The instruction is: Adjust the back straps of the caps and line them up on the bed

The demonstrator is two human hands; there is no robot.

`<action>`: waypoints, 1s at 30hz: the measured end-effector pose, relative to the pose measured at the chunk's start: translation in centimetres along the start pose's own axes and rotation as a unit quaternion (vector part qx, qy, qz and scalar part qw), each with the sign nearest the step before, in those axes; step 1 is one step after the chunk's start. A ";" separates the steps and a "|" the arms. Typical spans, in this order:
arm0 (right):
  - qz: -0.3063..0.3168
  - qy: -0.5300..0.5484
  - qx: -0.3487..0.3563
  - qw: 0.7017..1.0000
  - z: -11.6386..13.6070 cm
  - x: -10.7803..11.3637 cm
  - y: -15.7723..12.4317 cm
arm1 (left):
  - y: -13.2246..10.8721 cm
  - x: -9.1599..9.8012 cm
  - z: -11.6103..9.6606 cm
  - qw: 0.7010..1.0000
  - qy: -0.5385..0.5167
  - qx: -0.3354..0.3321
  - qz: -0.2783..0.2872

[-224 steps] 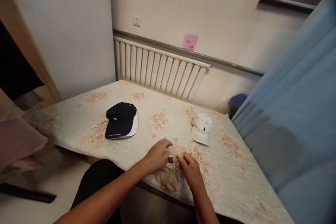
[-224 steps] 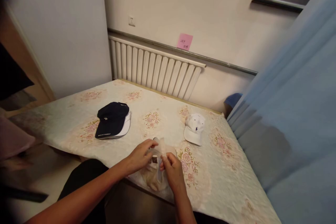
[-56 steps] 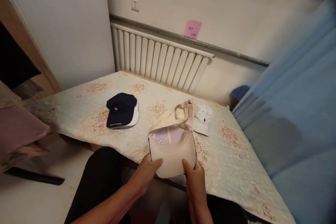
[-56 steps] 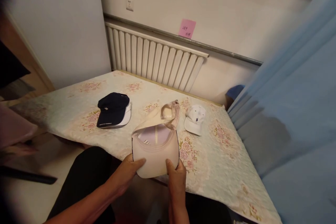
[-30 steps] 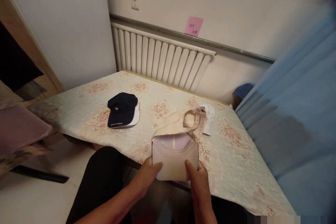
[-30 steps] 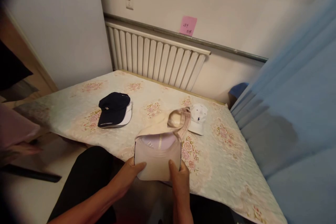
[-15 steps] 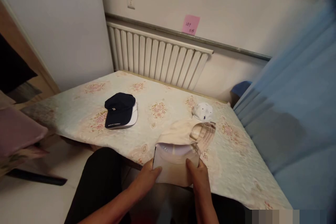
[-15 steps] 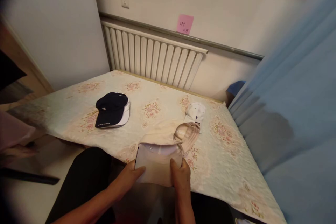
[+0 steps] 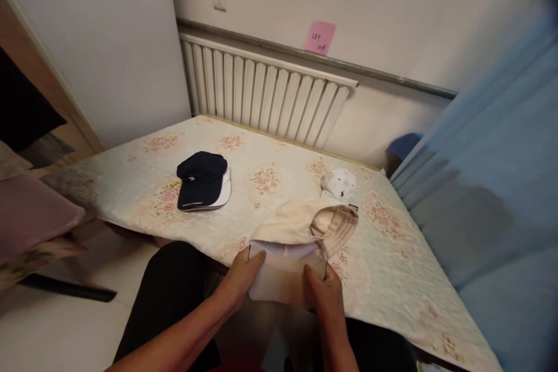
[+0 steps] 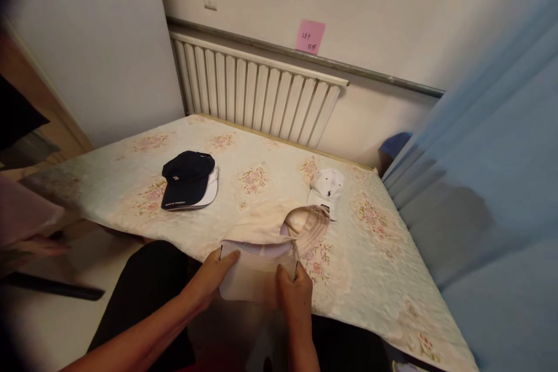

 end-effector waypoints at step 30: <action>0.158 -0.277 0.308 0.896 1.0 -5.3 -0.7 | -0.7 -0.9 1.9 0.999 -0.018 0.028 0.011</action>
Point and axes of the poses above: each hand's wrist, its own y-axis towards the middle knuckle, its own x-axis out of the back of the hand, z = x × y, the point moved 1 cm from there along y, towards the middle knuckle, and after that the axes turned 7 degrees about y, right-handed, at the moved point
